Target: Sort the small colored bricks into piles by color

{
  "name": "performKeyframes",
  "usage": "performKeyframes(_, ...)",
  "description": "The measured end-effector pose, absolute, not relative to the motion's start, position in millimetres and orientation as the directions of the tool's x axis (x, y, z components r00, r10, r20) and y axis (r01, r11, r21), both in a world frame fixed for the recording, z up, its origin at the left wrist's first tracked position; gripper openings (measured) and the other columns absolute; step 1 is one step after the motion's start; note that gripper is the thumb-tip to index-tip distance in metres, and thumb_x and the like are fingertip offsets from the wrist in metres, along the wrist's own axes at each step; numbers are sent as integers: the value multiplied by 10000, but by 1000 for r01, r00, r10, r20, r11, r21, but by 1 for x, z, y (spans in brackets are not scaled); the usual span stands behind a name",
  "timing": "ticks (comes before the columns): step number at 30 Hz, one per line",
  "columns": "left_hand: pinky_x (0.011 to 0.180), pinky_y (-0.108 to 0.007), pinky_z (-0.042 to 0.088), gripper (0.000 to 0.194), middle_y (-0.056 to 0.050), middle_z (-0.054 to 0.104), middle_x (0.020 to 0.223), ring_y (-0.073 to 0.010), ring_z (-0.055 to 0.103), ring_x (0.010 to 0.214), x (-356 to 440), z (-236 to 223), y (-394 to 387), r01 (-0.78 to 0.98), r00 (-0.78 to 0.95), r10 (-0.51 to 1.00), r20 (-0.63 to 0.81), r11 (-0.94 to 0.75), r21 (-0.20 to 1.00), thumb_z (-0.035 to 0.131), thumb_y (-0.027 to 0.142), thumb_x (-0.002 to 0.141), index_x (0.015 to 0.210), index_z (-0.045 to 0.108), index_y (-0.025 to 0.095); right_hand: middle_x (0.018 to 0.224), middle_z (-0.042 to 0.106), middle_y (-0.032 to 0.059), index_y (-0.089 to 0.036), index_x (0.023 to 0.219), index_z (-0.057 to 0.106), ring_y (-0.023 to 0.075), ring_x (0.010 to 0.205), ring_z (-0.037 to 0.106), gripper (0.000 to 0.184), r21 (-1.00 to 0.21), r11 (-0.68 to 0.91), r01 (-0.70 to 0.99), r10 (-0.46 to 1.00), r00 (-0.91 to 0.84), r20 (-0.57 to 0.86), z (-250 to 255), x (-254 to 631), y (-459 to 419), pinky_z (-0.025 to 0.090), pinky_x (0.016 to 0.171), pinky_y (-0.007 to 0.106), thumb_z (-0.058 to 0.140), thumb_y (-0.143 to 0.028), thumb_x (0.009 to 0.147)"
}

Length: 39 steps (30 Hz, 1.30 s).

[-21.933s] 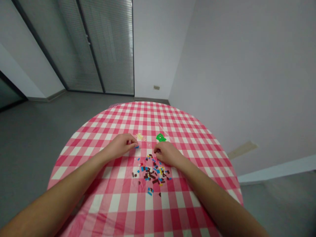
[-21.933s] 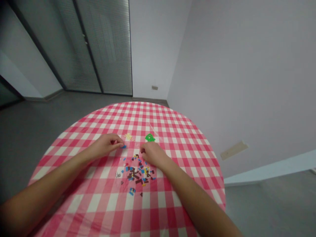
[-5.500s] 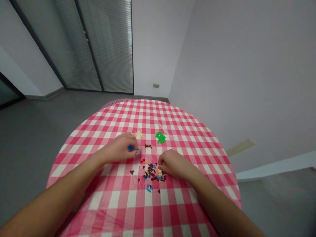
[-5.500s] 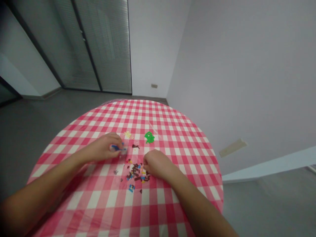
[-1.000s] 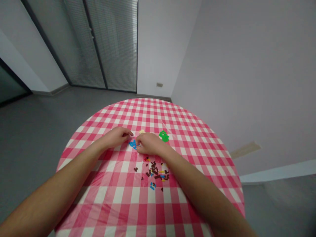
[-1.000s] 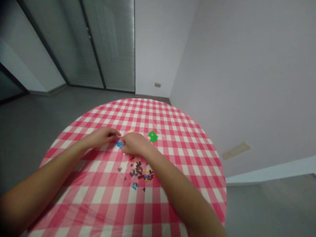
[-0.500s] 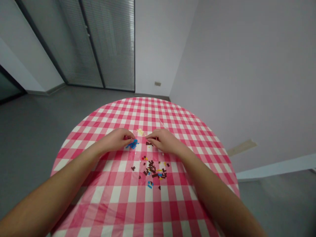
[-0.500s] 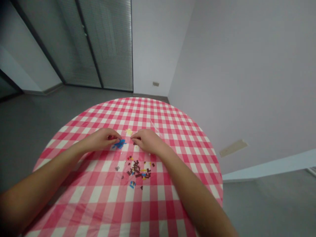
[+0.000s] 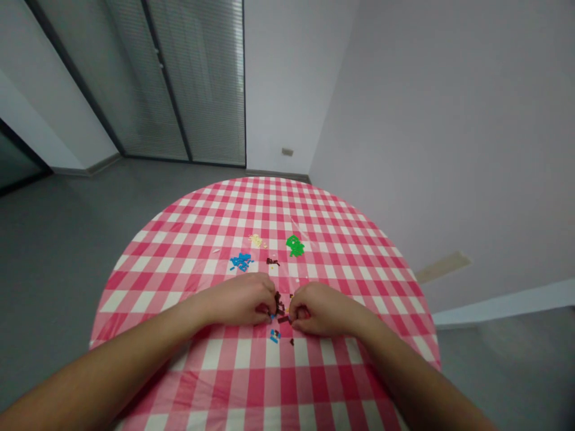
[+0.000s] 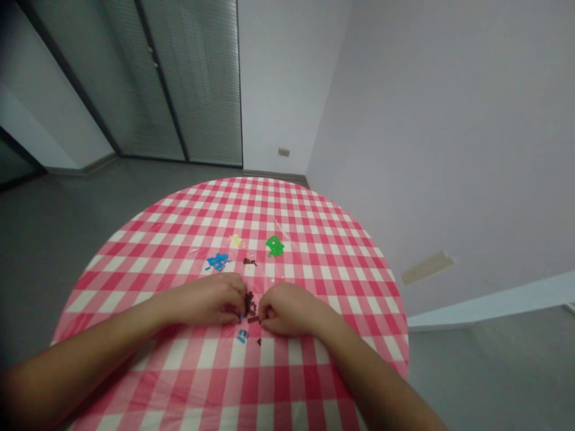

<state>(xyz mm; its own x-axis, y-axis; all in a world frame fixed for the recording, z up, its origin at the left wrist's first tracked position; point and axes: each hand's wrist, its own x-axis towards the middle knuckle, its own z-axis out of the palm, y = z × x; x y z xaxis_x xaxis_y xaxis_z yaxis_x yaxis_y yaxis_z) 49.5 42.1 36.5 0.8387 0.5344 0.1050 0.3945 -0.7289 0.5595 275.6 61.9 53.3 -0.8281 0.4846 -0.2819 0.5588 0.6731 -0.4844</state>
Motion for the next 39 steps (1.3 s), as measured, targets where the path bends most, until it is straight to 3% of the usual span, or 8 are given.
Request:
performKeyframes(6, 776, -280, 459, 139, -21, 684, 792, -177, 617, 829, 54, 34, 42, 405, 841, 531, 103, -744, 532, 678, 45, 770, 790, 715, 178, 616, 571, -16, -170, 698, 644, 99, 545, 408, 98, -413, 669, 619, 541, -785, -301, 54, 278, 63, 230, 515, 249, 558, -125, 687)
performKeyframes(9, 757, -275, 460, 189, -20, 672, 770, -172, 613, 803, 53, 35, 42, 405, 843, 527, 106, -752, 520, 636, 4, 738, 752, 704, 180, 609, 563, -18, -183, 710, 655, 105, 545, 383, 164, -401, 699, 593, 531, -805, -265, 51, 280, 62, 230, 518, 253, 529, -93, 656)
performKeyframes(17, 784, -291, 468, 245, -26, 690, 821, -186, 616, 838, 51, 32, 41, 405, 839, 530, 121, -758, 511, 608, 2, 724, 819, 718, 199, 738, 663, 30, -187, 784, 720, 129, 616, 475, 239, -430, 699, 571, 532, -817, -222, 47, 281, 62, 313, 587, 253, 541, -66, 682)
performKeyframes(28, 782, -275, 444, 112, -30, 697, 827, -181, 616, 848, 51, 25, 45, 385, 862, 492, 124, -793, 473, 674, 104, 850, 807, 723, 195, 649, 582, 13, -154, 633, 605, 106, 572, 412, 117, -436, 674, 597, 569, -795, -208, 46, 277, 59, 269, 532, 242, 534, -66, 661)
performKeyframes(34, 773, -285, 437, 187, -29, 671, 782, -182, 593, 801, 57, 23, 42, 428, 852, 510, 119, -809, 402, 612, 127, 906, 741, 682, 181, 605, 559, -14, -157, 648, 598, 102, 554, 404, 114, -470, 618, 630, 638, -752, -169, 50, 276, 56, 261, 510, 227, 543, -59, 634)
performKeyframes(39, 797, -280, 445, 149, -33, 671, 827, -182, 597, 850, 57, 33, 39, 461, 815, 570, 102, -745, 482, 577, 92, 892, 820, 678, 175, 706, 659, 28, -154, 723, 691, 129, 624, 493, 201, -475, 681, 558, 563, -813, -148, 45, 278, 57, 330, 585, 234, 532, -45, 663)
